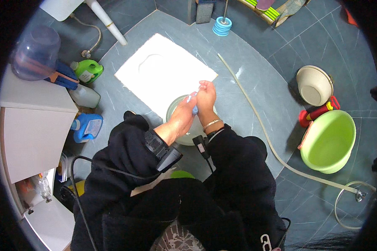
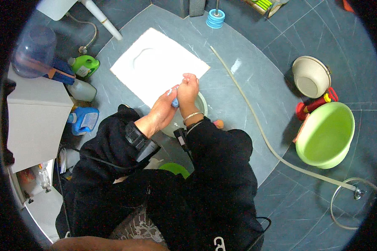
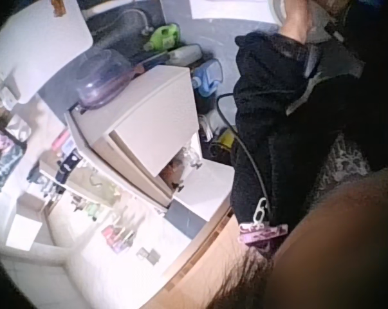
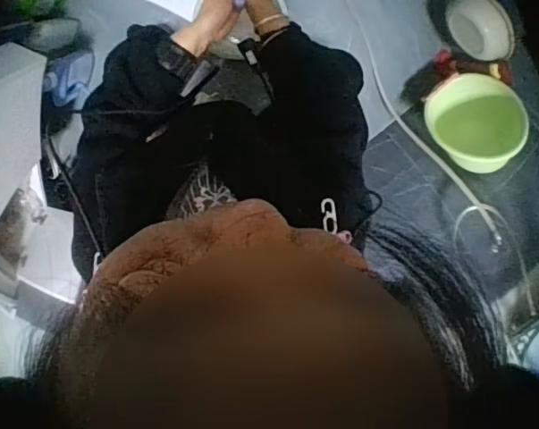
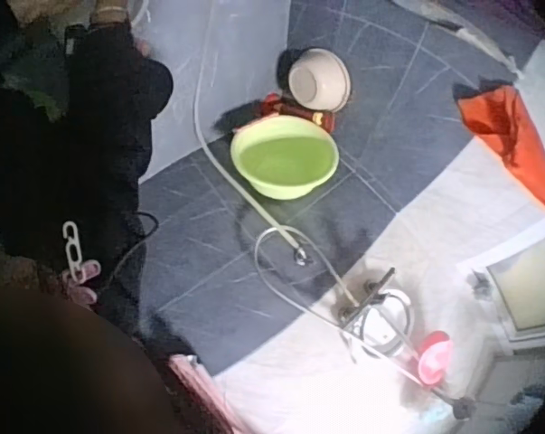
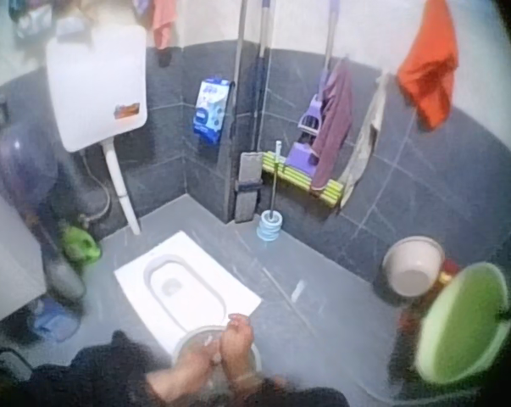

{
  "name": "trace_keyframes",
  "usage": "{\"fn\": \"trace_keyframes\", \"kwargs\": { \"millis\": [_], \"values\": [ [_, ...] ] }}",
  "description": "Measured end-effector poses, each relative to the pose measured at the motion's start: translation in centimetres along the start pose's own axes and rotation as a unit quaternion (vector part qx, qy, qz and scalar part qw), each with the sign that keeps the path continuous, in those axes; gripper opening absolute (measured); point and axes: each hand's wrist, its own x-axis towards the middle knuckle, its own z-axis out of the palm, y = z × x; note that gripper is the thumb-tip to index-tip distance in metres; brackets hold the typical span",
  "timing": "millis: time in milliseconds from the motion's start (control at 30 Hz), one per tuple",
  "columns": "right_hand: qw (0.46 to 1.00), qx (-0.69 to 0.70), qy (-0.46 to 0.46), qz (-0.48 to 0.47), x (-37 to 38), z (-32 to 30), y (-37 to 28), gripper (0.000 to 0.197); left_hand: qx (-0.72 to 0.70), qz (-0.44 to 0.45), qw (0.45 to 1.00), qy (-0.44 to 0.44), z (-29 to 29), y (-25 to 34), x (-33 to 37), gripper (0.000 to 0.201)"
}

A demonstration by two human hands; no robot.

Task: The person sits on a small stool in a bathroom and hand-washes a light blue cloth in a clear basin filled with soapy water. They repeatedly submerge, scrub, wring, and rinse the cloth, occasionally using a hose to add fresh water to the basin.

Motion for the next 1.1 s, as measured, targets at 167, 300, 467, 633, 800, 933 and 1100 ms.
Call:
{"fn": "trace_keyframes", "kwargs": {
  "millis": [167,300,467,633,800,933,1100],
  "values": [
    [0.961,0.227,-0.150,0.051,-2.7,-0.1,-2.0,0.035,-0.013,-0.003,1.000,0.013,-0.2,1.8,0.9,0.044],
    [0.968,0.112,-0.191,-0.114,-5.5,-1.1,-5.4,0.042,0.004,0.061,0.992,0.111,0.0,4.2,2.3,0.044],
    [0.973,0.114,-0.188,-0.065,-4.0,-1.6,-5.9,0.045,-0.018,0.029,0.999,-0.031,0.3,2.8,0.4,0.046],
    [0.923,0.271,-0.190,0.196,-1.9,-1.4,-5.0,0.046,0.053,0.084,0.990,-0.096,-0.3,1.7,-0.9,0.049],
    [0.976,0.121,-0.165,-0.078,-4.8,-0.1,-5.5,0.046,0.006,0.060,0.998,-0.022,-0.1,4.0,0.3,0.046],
    [0.964,0.043,-0.181,-0.190,-4.3,-0.3,-4.9,0.045,-0.080,-0.004,0.997,0.001,0.3,4.5,0.4,0.044],
    [0.978,-0.030,-0.111,-0.174,-2.3,-1.1,-3.3,0.042,0.081,0.083,0.993,-0.028,0.2,2.9,-0.6,0.038]
  ]
}}
